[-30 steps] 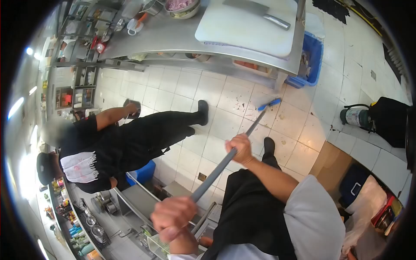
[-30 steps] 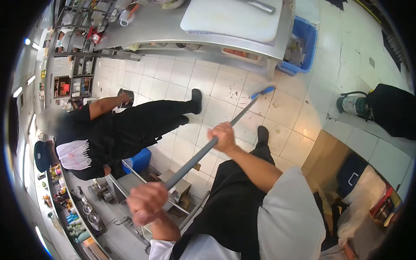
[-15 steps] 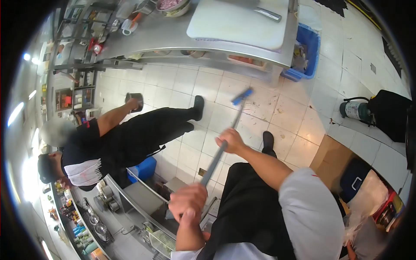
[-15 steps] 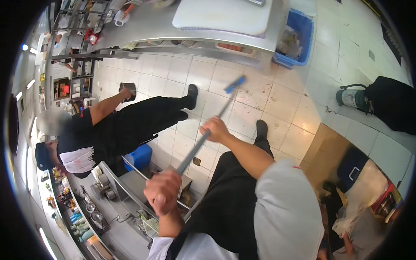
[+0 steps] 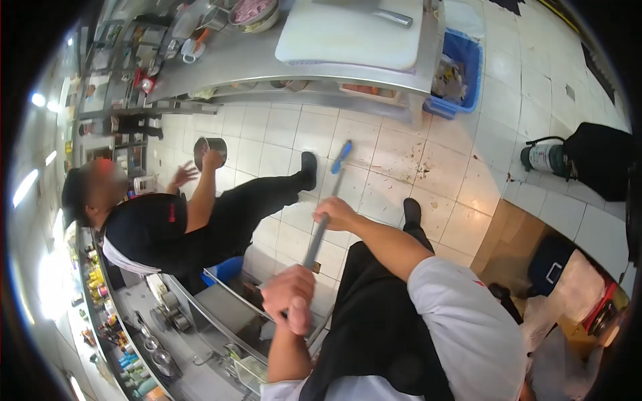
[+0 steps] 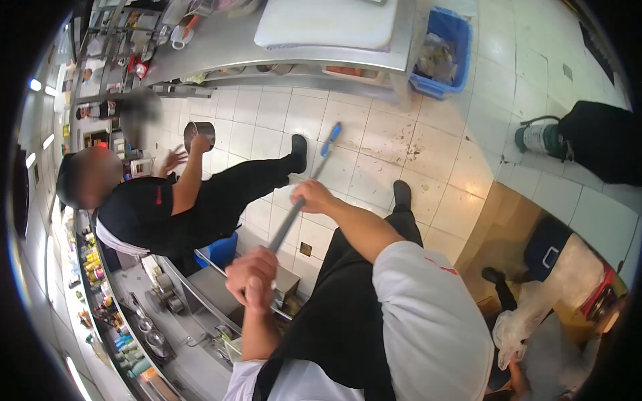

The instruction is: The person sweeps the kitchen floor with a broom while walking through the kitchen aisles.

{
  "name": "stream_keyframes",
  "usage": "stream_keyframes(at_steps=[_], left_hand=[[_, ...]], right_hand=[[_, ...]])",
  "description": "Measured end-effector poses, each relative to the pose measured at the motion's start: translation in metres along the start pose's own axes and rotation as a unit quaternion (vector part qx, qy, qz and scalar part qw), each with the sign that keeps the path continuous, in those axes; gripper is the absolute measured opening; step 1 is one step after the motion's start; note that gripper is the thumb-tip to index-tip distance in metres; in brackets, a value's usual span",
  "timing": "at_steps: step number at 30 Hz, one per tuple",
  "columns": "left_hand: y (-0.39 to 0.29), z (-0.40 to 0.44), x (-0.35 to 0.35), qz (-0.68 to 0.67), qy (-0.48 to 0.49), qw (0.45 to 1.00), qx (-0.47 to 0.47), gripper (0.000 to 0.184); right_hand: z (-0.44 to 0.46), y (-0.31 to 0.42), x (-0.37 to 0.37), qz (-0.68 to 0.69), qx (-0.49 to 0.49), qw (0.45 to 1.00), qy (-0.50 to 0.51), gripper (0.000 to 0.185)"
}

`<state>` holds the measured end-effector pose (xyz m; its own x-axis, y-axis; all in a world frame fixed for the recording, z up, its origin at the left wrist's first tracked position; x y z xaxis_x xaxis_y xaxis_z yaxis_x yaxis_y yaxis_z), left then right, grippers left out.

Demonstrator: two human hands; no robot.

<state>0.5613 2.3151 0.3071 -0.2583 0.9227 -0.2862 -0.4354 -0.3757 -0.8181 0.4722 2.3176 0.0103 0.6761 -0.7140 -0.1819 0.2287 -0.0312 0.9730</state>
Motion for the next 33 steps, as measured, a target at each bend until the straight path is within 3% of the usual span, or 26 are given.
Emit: stream_keyframes(at_steps=[4, 8, 9, 10, 13, 15, 17, 19, 23, 26, 29, 31, 32, 33], left_hand=[[-0.045, -0.006, 0.015, -0.071, -0.076, 0.994, -0.023, 0.038], [-0.073, -0.009, -0.012, -0.104, -0.153, 0.982, -0.03, 0.039], [-0.076, -0.008, -0.025, -0.116, -0.178, 0.977, -0.023, 0.04], [-0.086, -0.002, -0.037, -0.122, -0.174, 0.977, -0.023, 0.04], [-0.106, 0.015, -0.059, -0.109, -0.081, 0.991, -0.007, 0.038], [-0.083, 0.022, -0.058, -0.212, 0.103, 0.97, 0.053, 0.039], [-0.052, 0.016, -0.03, -0.017, 0.112, 0.99, -0.089, 0.031], [-0.021, 0.011, -0.004, -0.081, 0.179, 0.974, -0.108, 0.03], [-0.051, 0.018, 0.024, -0.147, 0.097, 0.983, -0.05, 0.038], [-0.056, 0.026, 0.02, -0.197, 0.055, 0.978, -0.024, 0.038], [-0.06, 0.034, -0.005, -0.222, -0.003, 0.975, -0.015, 0.034], [-0.074, 0.049, -0.022, -0.235, -0.021, 0.972, 0.013, 0.035], [-0.079, 0.058, -0.022, -0.238, -0.016, 0.971, 0.011, 0.035], [-0.083, 0.069, -0.018, -0.22, 0.058, 0.973, 0.026, 0.038]], right_hand=[[-0.073, 0.016, -0.027, -0.039, 0.008, 0.999, -0.032, 0.015], [-0.076, 0.053, -0.028, -0.045, 0.029, 0.994, -0.092, 0.014], [-0.068, 0.071, -0.026, 0.015, -0.034, 0.99, -0.134, 0.031], [-0.062, 0.082, -0.016, 0.034, -0.037, 0.991, -0.121, 0.029], [-0.048, 0.106, 0.013, 0.067, -0.048, 0.996, 0.021, 0.026], [-0.038, 0.106, 0.011, 0.096, -0.014, 0.987, 0.131, 0.024], [-0.035, 0.055, 0.028, 0.1, -0.023, 0.986, 0.132, 0.02], [-0.053, 0.022, 0.019, 0.056, 0.031, 0.985, 0.157, 0.01], [-0.082, 0.023, -0.037, 0.009, 0.048, 0.993, 0.105, 0.008], [-0.092, 0.041, -0.071, -0.018, 0.031, 0.999, 0.012, 0.016], [-0.078, 0.061, -0.074, -0.028, -0.006, 0.968, -0.25, 0.037], [-0.06, 0.093, -0.077, -0.012, -0.031, 0.952, -0.304, 0.038], [-0.053, 0.095, -0.075, -0.026, -0.045, 0.954, -0.295, 0.039], [-0.045, 0.096, -0.075, -0.039, -0.06, 0.956, -0.284, 0.04]])
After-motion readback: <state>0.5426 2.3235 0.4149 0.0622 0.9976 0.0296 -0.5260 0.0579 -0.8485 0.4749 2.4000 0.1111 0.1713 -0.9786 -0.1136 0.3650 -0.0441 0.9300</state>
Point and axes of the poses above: each hand's wrist, its own z-axis towards the middle knuckle, its own x-axis out of the palm, y = z × x, the point moved 1 cm from there along z, towards the middle knuckle, and after that the axes turned 7 degrees about x, right-handed, at the moved point
